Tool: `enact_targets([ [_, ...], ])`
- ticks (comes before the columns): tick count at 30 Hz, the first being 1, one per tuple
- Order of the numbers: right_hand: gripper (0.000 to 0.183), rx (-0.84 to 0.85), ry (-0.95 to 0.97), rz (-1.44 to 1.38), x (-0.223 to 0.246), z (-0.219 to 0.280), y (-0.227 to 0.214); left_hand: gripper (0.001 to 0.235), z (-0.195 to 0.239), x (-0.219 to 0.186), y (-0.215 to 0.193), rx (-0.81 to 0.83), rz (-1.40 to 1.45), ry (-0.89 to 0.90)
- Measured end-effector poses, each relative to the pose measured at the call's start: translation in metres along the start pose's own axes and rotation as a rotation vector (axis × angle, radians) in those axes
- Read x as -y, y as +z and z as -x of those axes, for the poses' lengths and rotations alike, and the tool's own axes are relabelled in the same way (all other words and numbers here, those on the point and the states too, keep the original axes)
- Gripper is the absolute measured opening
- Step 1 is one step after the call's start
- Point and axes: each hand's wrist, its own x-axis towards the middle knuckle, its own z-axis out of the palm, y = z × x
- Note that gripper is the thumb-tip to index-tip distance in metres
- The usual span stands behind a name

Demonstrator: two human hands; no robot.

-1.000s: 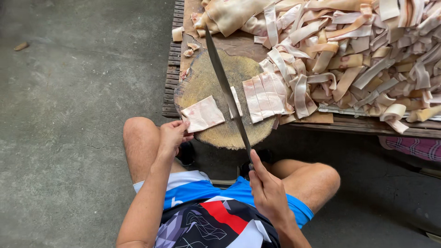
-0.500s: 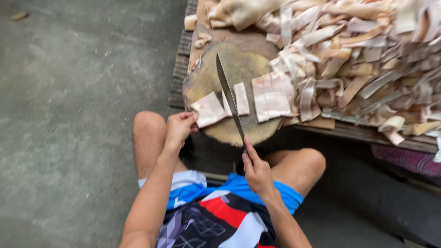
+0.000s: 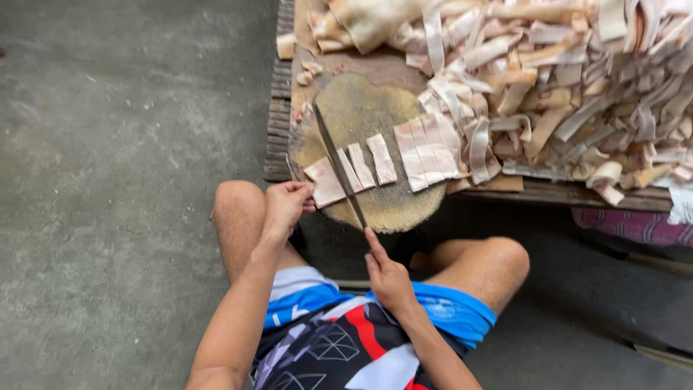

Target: The person sits cross-legged and uses a large knife to slice sheets of pale meat into strips on a round wooden cutting board. The person repeatedly picks up sheets, cuts them into smaller pieces, and places the cut pieces onto a pile on a nearby table.

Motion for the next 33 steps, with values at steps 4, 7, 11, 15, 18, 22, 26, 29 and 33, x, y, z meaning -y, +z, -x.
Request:
enact_targets([
  [4,0.059,-0.066,0.083,-0.229,0.027,0.017,-0.029,0.020,-0.001,0.006,-0.008,0.050,0.072,0.018],
  [7,0.064,-0.144,-0.239,-0.388,0.045,0.036,-0.040,0.024,0.005,0.000,-0.009,0.049,0.112,0.056],
  [11,0.065,-0.230,-0.617,-0.293,0.026,0.024,-0.012,0.026,0.015,-0.005,-0.018,0.006,0.127,0.021],
  [15,0.063,-0.078,-0.167,0.104,0.006,-0.005,0.045,0.022,0.014,0.000,-0.028,-0.002,0.161,-0.009],
  [18,0.059,-0.099,-0.143,0.197,0.007,0.002,0.039,0.022,0.008,-0.005,-0.029,0.009,0.148,0.068],
  [22,0.059,-0.155,0.054,-0.026,0.009,0.007,0.003,0.027,0.020,-0.017,-0.020,0.067,-0.027,0.200],
  [26,0.071,-0.213,0.246,-0.450,-0.002,0.016,-0.029,0.041,0.025,-0.040,0.005,0.028,-0.619,0.334],
  [29,0.079,-0.202,0.249,-0.845,-0.031,0.023,-0.049,0.053,0.013,-0.039,0.034,-0.002,-0.941,0.566],
  [33,0.066,-0.252,0.174,-1.211,-0.083,0.036,-0.057,0.077,-0.006,-0.042,0.096,0.045,-1.212,0.500],
])
